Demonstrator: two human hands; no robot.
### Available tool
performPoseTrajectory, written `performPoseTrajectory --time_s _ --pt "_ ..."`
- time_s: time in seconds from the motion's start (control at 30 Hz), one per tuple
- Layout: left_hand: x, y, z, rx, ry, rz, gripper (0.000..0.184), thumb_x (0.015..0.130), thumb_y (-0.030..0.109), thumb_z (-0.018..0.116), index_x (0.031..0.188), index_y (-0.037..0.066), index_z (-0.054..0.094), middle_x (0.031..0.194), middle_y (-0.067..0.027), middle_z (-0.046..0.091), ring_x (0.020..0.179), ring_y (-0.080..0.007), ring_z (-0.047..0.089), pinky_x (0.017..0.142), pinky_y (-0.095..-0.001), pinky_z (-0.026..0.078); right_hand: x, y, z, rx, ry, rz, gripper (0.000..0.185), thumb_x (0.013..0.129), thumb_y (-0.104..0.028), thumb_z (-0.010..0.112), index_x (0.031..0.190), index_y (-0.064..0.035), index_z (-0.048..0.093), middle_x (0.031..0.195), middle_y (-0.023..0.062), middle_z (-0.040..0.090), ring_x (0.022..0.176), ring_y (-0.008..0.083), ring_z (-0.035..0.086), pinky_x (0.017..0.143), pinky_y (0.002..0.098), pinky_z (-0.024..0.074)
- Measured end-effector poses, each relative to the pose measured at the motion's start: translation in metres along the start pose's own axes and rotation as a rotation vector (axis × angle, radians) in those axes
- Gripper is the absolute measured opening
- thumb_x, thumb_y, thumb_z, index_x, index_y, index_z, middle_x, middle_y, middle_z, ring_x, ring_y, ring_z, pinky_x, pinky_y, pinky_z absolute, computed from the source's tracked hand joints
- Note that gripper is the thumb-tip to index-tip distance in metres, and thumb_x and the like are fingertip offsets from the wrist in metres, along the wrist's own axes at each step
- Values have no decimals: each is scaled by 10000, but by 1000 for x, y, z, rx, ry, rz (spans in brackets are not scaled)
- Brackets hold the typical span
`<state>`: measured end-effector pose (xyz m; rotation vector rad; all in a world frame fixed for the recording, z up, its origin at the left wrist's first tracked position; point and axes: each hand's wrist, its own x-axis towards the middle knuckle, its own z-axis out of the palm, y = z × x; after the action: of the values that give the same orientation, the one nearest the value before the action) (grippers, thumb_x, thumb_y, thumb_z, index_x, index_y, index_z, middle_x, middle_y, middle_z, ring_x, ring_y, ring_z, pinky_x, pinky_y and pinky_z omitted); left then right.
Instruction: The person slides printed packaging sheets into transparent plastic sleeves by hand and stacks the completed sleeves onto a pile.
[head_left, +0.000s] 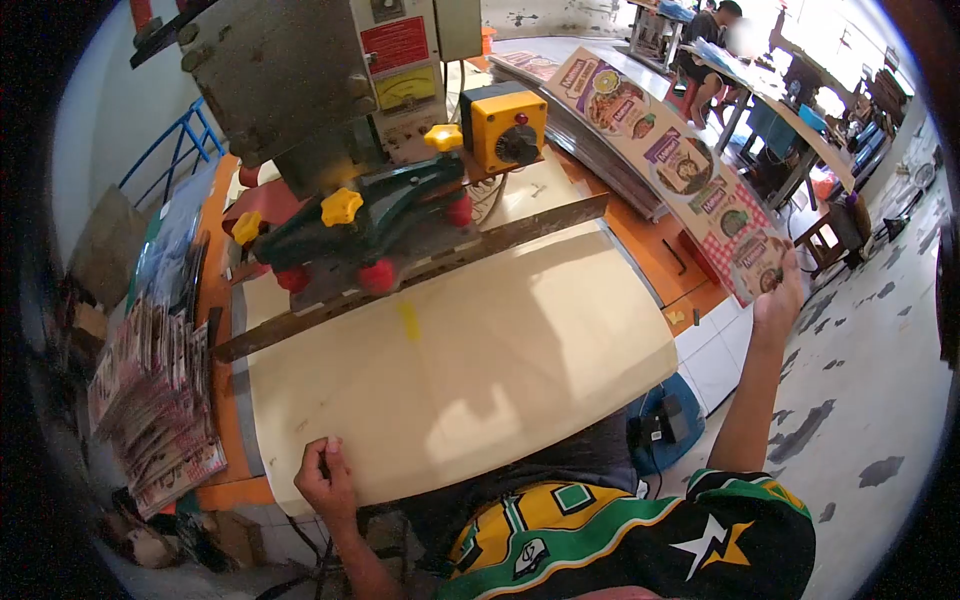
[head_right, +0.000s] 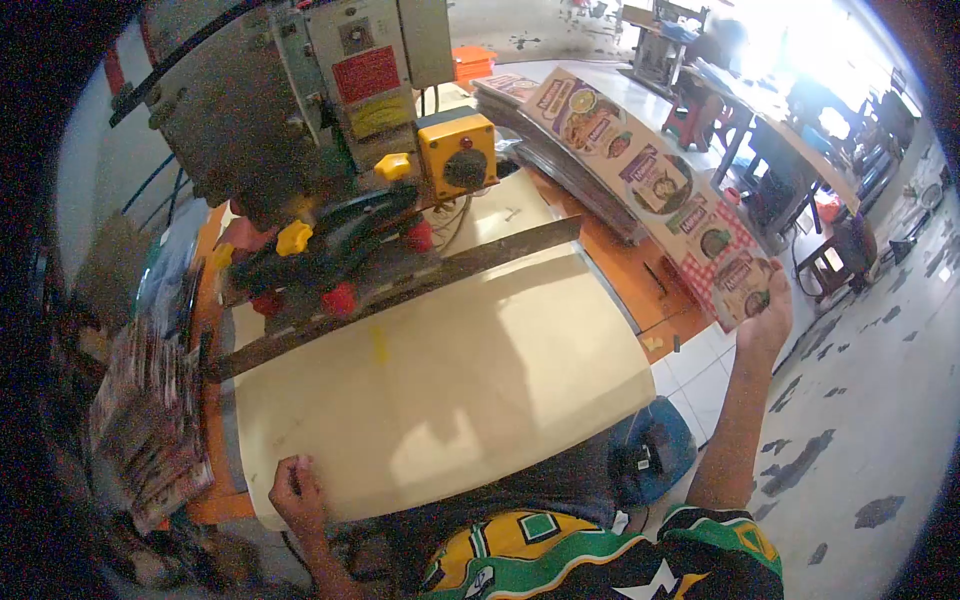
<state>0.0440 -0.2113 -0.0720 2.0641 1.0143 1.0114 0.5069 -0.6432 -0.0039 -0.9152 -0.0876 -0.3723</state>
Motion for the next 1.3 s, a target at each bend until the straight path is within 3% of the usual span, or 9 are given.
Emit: performPoseTrajectory --time_s 0.53,0.67,0.73,0.87,0.93,1.07,1.13,1.2,1.3 --pt "5 15 14 -266 -173 -108 240 990 190 573 887 -18 632 576 5 526 483 -53 483 443 -220 365 11 28 -169 210 -38 215 343 1021 -269 517 1295 -71 576 1313 54 598 1187 212 578 1034 391 448" --pt "10 24 16 -321 -213 -101 252 993 203 573 899 -24 629 575 -2 519 477 -57 478 438 -215 367 -6 24 -161 217 43 244 298 1025 -243 505 1241 -59 595 1266 75 613 1163 198 582 1028 382 452" --pt "13 27 17 -305 -244 -112 260 992 212 577 905 -28 628 577 -6 517 473 -58 474 437 -211 365 -8 30 -169 285 -103 248 284 1035 -244 480 1217 -56 592 1253 90 617 1151 208 587 1027 388 452" --pt "16 27 25 -540 -264 -44 430 976 402 579 976 -28 609 643 -35 559 510 -80 502 462 -229 385 -27 26 -140 161 -216 292 272 1038 -241 473 1194 -45 580 1228 108 629 1113 220 610 988 383 482" --pt "19 27 26 -647 -272 -11 521 953 490 589 1015 -27 597 690 -53 593 539 -93 523 485 -243 406 -29 30 -135 191 -503 323 318 1039 -225 473 1286 -39 546 1238 105 627 1121 210 611 991 384 484" --pt "13 0 19 -997 -340 -29 822 810 640 666 1241 -41 502 990 -131 668 775 -189 630 680 -333 502 -43 42 -91 12 -449 502 303 1026 -217 494 1259 -30 549 1150 75 639 1060 193 633 917 343 531" --pt "3 -27 10 -1188 118 -263 821 824 606 675 1289 -42 482 1037 -125 665 844 -204 634 715 -357 504 -70 34 -26 -128 -469 537 287 1000 -248 552 1167 -18 594 1028 44 638 943 132 626 822 295 531" --pt "9 -19 -4 -1129 -18 -197 653 890 456 686 1293 -19 493 1067 -99 665 886 -174 635 720 -333 509 -74 44 -3 -212 -567 586 292 992 -238 560 1174 -14 596 1016 36 644 899 130 638 787 276 526" --pt "21 -52 -28 -964 223 -471 322 951 142 635 1239 30 542 1031 -52 662 864 -118 626 688 -261 501 -96 56 49 -208 -680 618 328 983 -247 573 1209 -11 596 1012 25 655 832 74 611 696 206 482"
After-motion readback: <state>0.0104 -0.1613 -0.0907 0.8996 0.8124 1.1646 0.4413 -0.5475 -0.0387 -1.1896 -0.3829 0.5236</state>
